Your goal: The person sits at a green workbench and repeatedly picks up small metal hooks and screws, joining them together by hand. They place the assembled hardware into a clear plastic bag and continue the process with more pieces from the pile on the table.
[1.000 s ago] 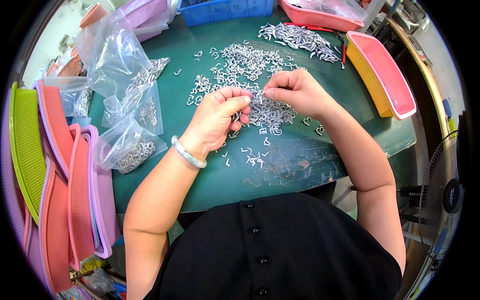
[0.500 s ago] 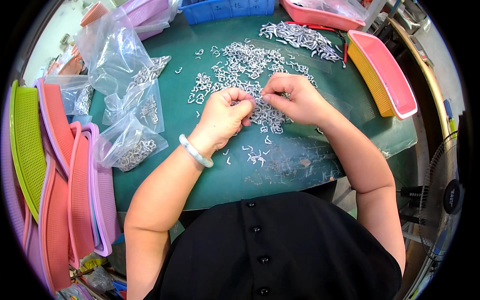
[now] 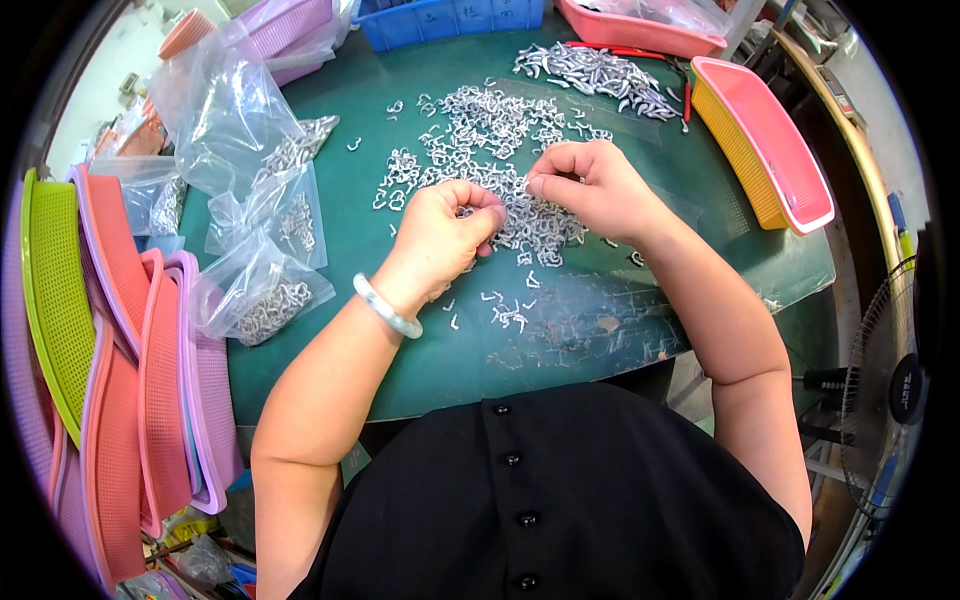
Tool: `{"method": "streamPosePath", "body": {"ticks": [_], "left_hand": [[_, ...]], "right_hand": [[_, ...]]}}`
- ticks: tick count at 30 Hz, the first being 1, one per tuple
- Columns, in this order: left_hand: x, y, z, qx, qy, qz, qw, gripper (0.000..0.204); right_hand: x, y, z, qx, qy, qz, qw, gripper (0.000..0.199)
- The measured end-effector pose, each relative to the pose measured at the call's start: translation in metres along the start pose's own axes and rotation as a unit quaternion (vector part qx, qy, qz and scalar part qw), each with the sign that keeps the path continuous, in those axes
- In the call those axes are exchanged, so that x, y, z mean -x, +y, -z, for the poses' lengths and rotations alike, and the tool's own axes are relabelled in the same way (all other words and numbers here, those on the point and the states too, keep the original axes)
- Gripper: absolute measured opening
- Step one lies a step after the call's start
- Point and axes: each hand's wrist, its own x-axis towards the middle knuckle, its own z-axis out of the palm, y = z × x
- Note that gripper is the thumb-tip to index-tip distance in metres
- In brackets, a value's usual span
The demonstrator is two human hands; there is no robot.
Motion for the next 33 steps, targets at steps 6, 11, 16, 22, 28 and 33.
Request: {"method": "streamPosePath", "body": {"ticks": [6, 11, 16, 22, 28, 33], "left_hand": [[0.006, 0.007, -0.001, 0.118, -0.046, -0.008, 0.992, 0.009], [0.006, 0.005, 0.000, 0.158, -0.072, 0.000, 0.985, 0.011], [0.004, 0.001, 0.004, 0.154, -0.064, 0.008, 0.986, 0.010], [0.002, 0.000, 0.005, 0.191, -0.054, 0.023, 0.980, 0.007], [-0.003, -0.005, 0.016, 0.322, -0.069, 0.046, 0.943, 0.007], [-0.004, -0.008, 0.018, 0.352, -0.090, 0.045, 0.930, 0.006]], "right_hand": [[0.002, -0.002, -0.001, -0.080, -0.015, -0.030, 0.996, 0.016], [0.002, -0.003, -0.001, -0.113, -0.028, -0.027, 0.993, 0.016], [0.000, 0.000, 0.004, -0.013, -0.015, 0.023, 1.000, 0.015], [-0.003, 0.011, 0.012, 0.186, 0.005, 0.138, 0.973, 0.010], [-0.004, 0.012, 0.011, 0.278, -0.015, 0.229, 0.933, 0.009], [-0.004, 0.008, 0.006, 0.330, -0.022, 0.226, 0.916, 0.009]]}}
